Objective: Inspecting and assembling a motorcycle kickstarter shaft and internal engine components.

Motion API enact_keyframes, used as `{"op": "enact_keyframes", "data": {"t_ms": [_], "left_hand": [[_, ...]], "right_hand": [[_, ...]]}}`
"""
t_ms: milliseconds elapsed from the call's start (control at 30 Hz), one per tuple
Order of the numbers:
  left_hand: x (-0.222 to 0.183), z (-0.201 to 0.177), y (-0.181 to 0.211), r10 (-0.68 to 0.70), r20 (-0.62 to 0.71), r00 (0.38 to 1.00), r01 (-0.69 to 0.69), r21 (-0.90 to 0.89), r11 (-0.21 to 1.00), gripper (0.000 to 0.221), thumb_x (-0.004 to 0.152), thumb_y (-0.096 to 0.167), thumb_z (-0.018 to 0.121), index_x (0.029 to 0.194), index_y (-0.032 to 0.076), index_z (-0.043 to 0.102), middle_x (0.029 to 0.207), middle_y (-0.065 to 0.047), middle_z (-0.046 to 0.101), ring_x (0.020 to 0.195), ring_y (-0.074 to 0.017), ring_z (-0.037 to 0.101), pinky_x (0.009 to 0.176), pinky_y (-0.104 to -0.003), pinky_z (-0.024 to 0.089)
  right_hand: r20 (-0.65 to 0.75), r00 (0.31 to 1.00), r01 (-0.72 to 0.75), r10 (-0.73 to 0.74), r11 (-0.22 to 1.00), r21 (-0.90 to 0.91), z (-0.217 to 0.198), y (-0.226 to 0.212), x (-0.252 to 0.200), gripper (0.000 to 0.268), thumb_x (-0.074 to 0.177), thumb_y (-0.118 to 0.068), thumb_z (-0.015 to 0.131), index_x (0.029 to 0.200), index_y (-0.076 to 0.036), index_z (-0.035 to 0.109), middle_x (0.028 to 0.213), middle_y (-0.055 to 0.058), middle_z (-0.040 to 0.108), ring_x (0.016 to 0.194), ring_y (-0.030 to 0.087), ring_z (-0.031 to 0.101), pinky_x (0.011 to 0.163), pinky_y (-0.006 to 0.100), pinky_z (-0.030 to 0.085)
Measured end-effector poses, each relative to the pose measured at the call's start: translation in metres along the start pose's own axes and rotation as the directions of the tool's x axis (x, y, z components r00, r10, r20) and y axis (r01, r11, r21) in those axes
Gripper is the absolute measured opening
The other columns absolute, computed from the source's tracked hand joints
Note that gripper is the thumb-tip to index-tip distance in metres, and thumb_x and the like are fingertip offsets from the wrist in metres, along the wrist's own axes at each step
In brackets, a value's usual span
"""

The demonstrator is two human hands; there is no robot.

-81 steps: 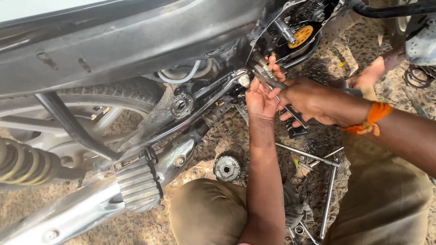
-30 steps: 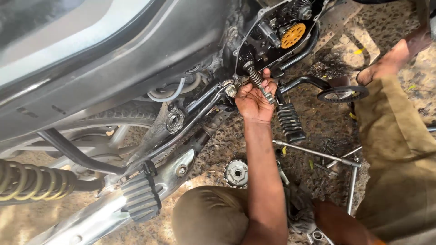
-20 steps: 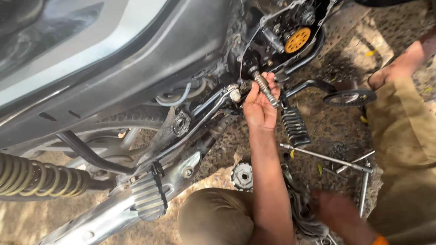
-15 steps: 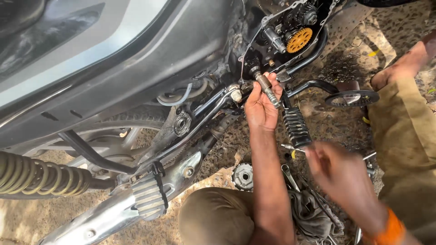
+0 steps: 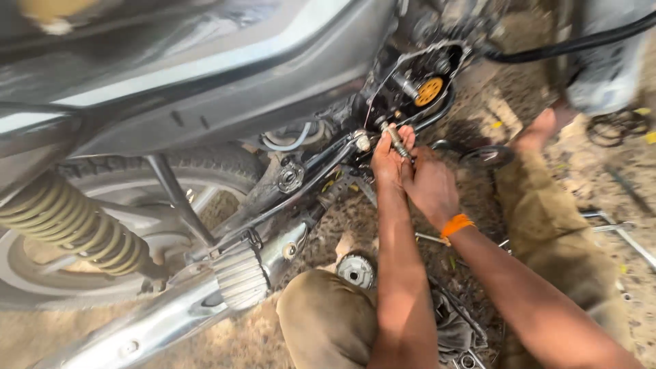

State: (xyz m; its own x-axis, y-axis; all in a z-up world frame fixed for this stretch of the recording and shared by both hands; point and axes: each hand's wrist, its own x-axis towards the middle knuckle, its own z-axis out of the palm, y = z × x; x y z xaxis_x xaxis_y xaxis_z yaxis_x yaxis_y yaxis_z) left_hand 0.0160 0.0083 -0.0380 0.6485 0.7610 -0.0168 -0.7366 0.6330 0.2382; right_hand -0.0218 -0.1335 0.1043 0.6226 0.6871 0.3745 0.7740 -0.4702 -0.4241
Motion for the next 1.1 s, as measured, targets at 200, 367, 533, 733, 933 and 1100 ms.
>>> {"op": "enact_keyframes", "data": {"t_ms": [200, 367, 533, 733, 933, 1100], "left_hand": [[0.039, -0.037, 0.002, -0.208, -0.2, 0.957, 0.221, 0.042, 0.974, 0.027, 0.103, 0.021, 0.055, 0.115, -0.004, 0.059, 0.099, -0.018, 0.069, 0.085, -0.0301, 0.072, 0.081, -0.043, 0.064], [0.013, -0.018, 0.026, -0.346, -0.012, 0.938, 0.323, 0.39, 0.862, 0.025, 0.098, 0.029, 0.062, 0.086, 0.007, 0.065, 0.08, -0.011, 0.071, 0.068, -0.0235, 0.067, 0.059, -0.035, 0.057], [-0.004, -0.009, 0.026, -0.299, -0.077, 0.951, 0.309, 0.257, 0.916, 0.025, 0.105, 0.027, 0.057, 0.099, 0.002, 0.061, 0.094, -0.014, 0.069, 0.085, -0.0263, 0.069, 0.079, -0.039, 0.06], [-0.056, 0.04, 0.039, -0.215, -0.246, 0.945, 0.282, 0.282, 0.917, 0.027, 0.103, 0.024, 0.048, 0.092, 0.001, 0.058, 0.091, -0.017, 0.071, 0.085, -0.0277, 0.07, 0.085, -0.041, 0.061], [-0.093, 0.027, 0.042, -0.142, -0.221, 0.965, 0.238, 0.51, 0.826, 0.019, 0.099, 0.022, 0.056, 0.095, 0.006, 0.065, 0.077, -0.006, 0.064, 0.06, -0.0167, 0.06, 0.05, -0.028, 0.049], [-0.159, 0.118, 0.033, -0.192, -0.205, 0.96, 0.278, 0.602, 0.749, 0.026, 0.102, 0.028, 0.054, 0.096, 0.005, 0.064, 0.079, -0.006, 0.066, 0.062, -0.015, 0.061, 0.048, -0.026, 0.049]], "right_hand": [[-0.061, 0.987, -0.135, 0.15, 0.971, 0.199, 0.0, -0.004, -0.005, 0.028, 0.092, -0.03, 0.067, 0.094, -0.002, 0.067, 0.09, 0.019, 0.071, 0.082, 0.038, 0.069, 0.074, 0.049, 0.055], [0.254, 0.949, -0.193, 0.186, 0.981, 0.005, -0.007, 0.0, 0.0, 0.041, 0.091, -0.044, 0.071, 0.108, -0.007, 0.071, 0.086, 0.021, 0.074, 0.075, 0.036, 0.072, 0.073, 0.048, 0.058], [-0.052, 0.998, -0.028, 0.044, 0.961, 0.275, -0.027, 0.006, -0.013, 0.045, 0.082, -0.03, 0.069, 0.122, -0.008, 0.069, 0.093, 0.018, 0.074, 0.075, 0.035, 0.072, 0.067, 0.047, 0.059], [-0.066, 0.991, -0.085, 0.117, 0.926, 0.367, -0.005, 0.026, -0.021, 0.028, 0.094, -0.027, 0.066, 0.11, -0.004, 0.071, 0.099, 0.017, 0.075, 0.084, 0.032, 0.074, 0.076, 0.045, 0.06], [0.35, 0.933, -0.36, 0.085, 0.174, 0.917, 0.044, 0.084, 0.005, 0.041, 0.095, -0.044, 0.067, 0.1, -0.004, 0.074, 0.087, 0.008, 0.072, 0.076, 0.018, 0.067, 0.073, 0.038, 0.057], [0.655, 0.752, -0.582, -0.079, 0.387, 0.715, -0.045, 0.065, -0.005, 0.053, 0.095, -0.054, 0.061, 0.111, -0.004, 0.071, 0.078, -0.006, 0.063, 0.07, 0.01, 0.058, 0.068, 0.03, 0.055]]}}
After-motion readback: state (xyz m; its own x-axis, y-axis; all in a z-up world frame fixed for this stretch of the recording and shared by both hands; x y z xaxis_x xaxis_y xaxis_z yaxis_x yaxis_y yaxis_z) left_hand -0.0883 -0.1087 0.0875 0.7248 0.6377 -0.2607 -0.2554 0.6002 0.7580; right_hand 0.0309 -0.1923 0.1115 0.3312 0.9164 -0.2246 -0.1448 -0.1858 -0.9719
